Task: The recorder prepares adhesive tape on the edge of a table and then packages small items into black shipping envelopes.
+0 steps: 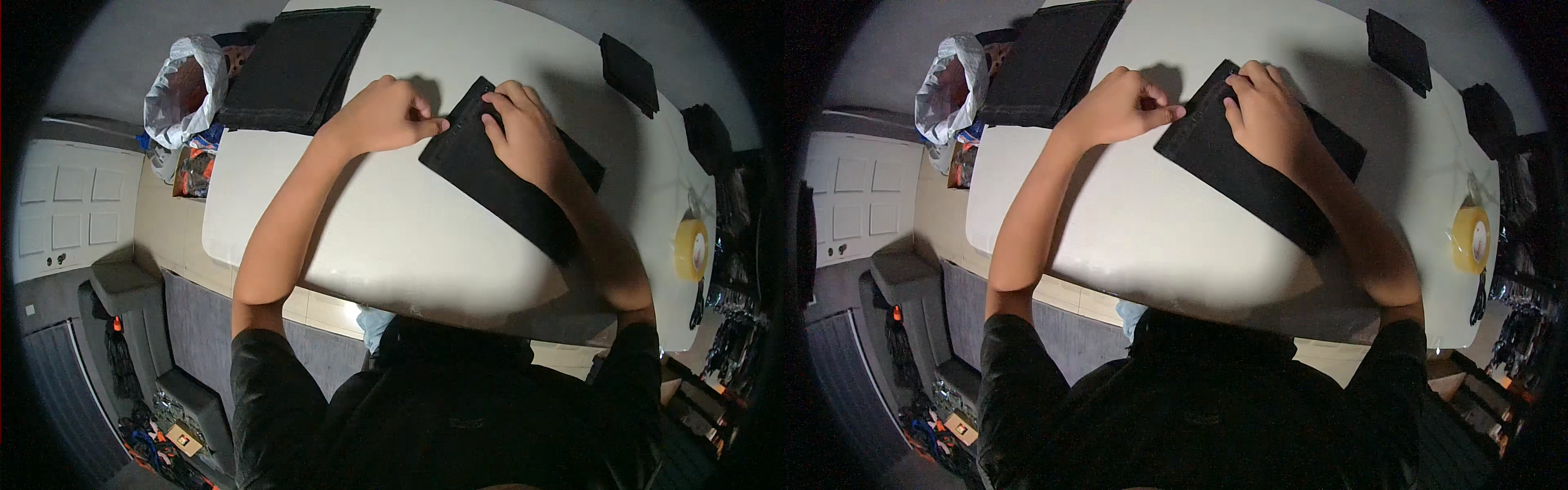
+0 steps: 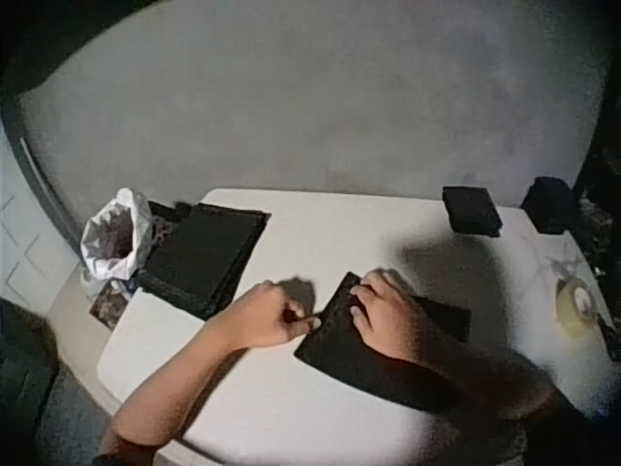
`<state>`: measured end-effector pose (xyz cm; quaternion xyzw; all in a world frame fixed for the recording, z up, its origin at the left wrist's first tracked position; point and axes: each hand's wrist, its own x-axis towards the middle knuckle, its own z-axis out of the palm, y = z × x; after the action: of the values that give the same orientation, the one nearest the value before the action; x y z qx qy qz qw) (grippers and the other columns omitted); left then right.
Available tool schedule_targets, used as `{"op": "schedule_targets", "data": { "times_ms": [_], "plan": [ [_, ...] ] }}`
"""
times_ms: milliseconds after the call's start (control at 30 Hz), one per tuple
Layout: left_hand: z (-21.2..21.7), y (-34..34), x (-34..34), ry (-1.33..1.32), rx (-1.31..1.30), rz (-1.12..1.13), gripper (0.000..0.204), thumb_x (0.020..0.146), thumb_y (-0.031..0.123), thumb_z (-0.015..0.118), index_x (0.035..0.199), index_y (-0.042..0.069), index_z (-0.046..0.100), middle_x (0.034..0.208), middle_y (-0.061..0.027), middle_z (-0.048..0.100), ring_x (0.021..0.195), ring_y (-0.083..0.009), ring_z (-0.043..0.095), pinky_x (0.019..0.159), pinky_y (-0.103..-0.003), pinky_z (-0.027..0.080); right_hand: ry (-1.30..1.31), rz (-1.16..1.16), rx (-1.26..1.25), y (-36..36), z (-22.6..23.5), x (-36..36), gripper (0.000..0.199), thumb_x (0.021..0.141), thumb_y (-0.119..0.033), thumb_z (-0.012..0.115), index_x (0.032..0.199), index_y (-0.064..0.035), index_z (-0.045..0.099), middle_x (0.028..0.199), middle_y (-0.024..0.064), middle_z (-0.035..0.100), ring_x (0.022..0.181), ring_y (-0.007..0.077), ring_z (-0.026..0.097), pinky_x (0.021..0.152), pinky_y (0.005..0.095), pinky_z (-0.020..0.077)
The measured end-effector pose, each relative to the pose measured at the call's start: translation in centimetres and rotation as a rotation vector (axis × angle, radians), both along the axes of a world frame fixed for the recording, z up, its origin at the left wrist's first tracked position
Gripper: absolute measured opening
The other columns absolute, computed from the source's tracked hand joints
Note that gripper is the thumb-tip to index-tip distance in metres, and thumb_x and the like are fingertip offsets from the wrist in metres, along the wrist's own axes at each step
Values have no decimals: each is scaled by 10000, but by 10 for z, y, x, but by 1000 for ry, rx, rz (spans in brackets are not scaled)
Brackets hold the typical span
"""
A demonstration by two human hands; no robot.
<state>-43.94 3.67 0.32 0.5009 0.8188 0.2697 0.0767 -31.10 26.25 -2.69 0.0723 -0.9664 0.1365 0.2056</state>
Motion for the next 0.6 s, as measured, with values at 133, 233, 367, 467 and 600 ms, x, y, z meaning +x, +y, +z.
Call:
{"op": "schedule_targets", "data": {
  "times_ms": [133, 233, 367, 467, 600],
  "plan": [
    [-1, -3, -7, -183, -60, 21, 367, 939, 334, 792, 772, 8, 802, 606, -105, 675, 527, -160, 562, 571, -337, 470, -82, -11, 82, 2, 5, 2, 382, 994, -190, 675, 1247, 95, 667, 1227, 206, 601, 1184, 343, 597, 1038, 443, 529],
    [9, -4, -4, -297, -119, 14, 359, 955, 324, 782, 791, 4, 792, 670, -87, 722, 575, -146, 616, 603, -312, 503, -99, -56, 137, -1, 4, 4, 385, 995, -192, 674, 1239, 105, 664, 1266, 209, 593, 1209, 353, 586, 1049, 445, 529],
    [14, -13, -5, -534, -199, -94, 328, 963, 302, 784, 827, 4, 786, 707, -68, 740, 625, -136, 673, 621, -287, 528, -78, -69, 147, -6, 4, 6, 395, 999, -203, 672, 1241, 110, 662, 1279, 215, 585, 1227, 360, 576, 1050, 443, 533],
    [7, -16, -10, -616, -166, -111, 310, 961, 306, 793, 834, 23, 791, 713, -53, 741, 643, -127, 690, 608, -279, 533, -4, -42, 146, -8, 8, 5, 357, 999, -207, 680, 1225, 69, 680, 1246, 184, 595, 1223, 334, 584, 1036, 448, 533],
    [9, -7, -6, -610, -190, -21, 278, 960, 306, 800, 857, 48, 798, 733, -46, 748, 658, -109, 699, 587, -266, 528, 48, 184, -236, -24, 16, 10, 237, 952, -113, 731, 1163, -8, 705, 1055, 97, 637, 958, 217, 660, 819, 366, 567]
  ]
}}
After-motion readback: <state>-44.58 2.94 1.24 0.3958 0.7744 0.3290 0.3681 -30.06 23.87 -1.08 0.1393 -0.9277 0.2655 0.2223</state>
